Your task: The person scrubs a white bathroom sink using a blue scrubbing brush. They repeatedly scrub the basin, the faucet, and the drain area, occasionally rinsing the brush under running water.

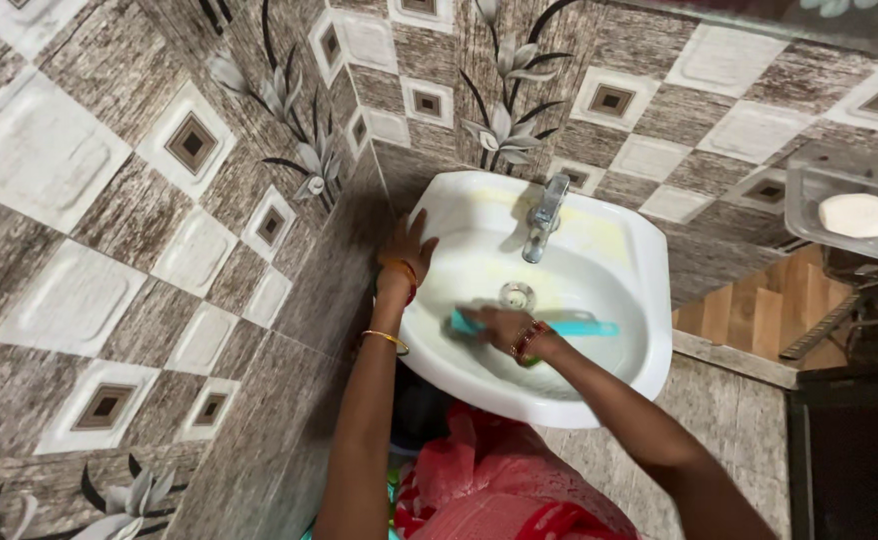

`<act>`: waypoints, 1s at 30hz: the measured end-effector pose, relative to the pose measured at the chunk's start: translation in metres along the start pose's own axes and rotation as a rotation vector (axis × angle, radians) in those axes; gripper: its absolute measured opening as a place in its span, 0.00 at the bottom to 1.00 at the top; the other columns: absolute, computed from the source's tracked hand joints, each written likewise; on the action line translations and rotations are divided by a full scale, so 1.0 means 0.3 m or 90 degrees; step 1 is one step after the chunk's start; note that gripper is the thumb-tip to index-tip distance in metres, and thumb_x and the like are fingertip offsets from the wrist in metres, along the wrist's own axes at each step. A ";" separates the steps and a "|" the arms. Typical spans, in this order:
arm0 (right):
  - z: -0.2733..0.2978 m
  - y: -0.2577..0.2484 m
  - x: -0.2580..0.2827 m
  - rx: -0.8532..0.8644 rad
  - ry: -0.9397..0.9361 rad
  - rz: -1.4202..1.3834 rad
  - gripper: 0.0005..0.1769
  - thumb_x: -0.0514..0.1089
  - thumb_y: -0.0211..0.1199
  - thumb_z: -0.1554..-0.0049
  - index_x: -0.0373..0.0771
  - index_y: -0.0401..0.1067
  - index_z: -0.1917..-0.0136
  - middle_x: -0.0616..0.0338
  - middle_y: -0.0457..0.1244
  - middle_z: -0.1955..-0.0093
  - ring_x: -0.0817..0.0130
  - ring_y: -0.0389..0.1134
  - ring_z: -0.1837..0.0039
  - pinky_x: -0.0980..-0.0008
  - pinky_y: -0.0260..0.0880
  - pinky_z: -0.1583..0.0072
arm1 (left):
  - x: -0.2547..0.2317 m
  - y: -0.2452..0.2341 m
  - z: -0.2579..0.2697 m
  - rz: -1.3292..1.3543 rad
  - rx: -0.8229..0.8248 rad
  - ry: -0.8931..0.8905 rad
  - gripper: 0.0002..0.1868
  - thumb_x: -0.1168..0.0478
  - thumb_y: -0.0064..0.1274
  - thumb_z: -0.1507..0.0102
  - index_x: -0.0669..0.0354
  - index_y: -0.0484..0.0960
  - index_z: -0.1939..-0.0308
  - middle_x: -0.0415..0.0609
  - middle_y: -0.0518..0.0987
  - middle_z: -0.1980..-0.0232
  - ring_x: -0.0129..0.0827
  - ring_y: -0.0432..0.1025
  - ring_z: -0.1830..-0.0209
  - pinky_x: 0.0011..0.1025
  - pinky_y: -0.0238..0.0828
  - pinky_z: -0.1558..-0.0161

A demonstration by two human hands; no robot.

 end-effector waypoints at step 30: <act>0.265 -0.062 0.044 0.020 -0.035 -0.211 0.34 0.60 0.59 0.40 0.73 0.56 0.22 0.56 0.65 0.29 0.59 0.69 0.33 0.59 0.67 0.34 | -0.024 -0.056 -0.007 0.069 -0.003 0.023 0.36 0.43 0.46 0.33 0.46 0.57 0.23 0.62 0.60 0.23 0.57 0.60 0.27 0.46 0.60 0.31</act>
Point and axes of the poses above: each hand's wrist, its own z-axis away from the middle knuckle, its own y-axis out of the palm, x = y × z, the point moved 9 cm from there along -z, towards the middle knuckle
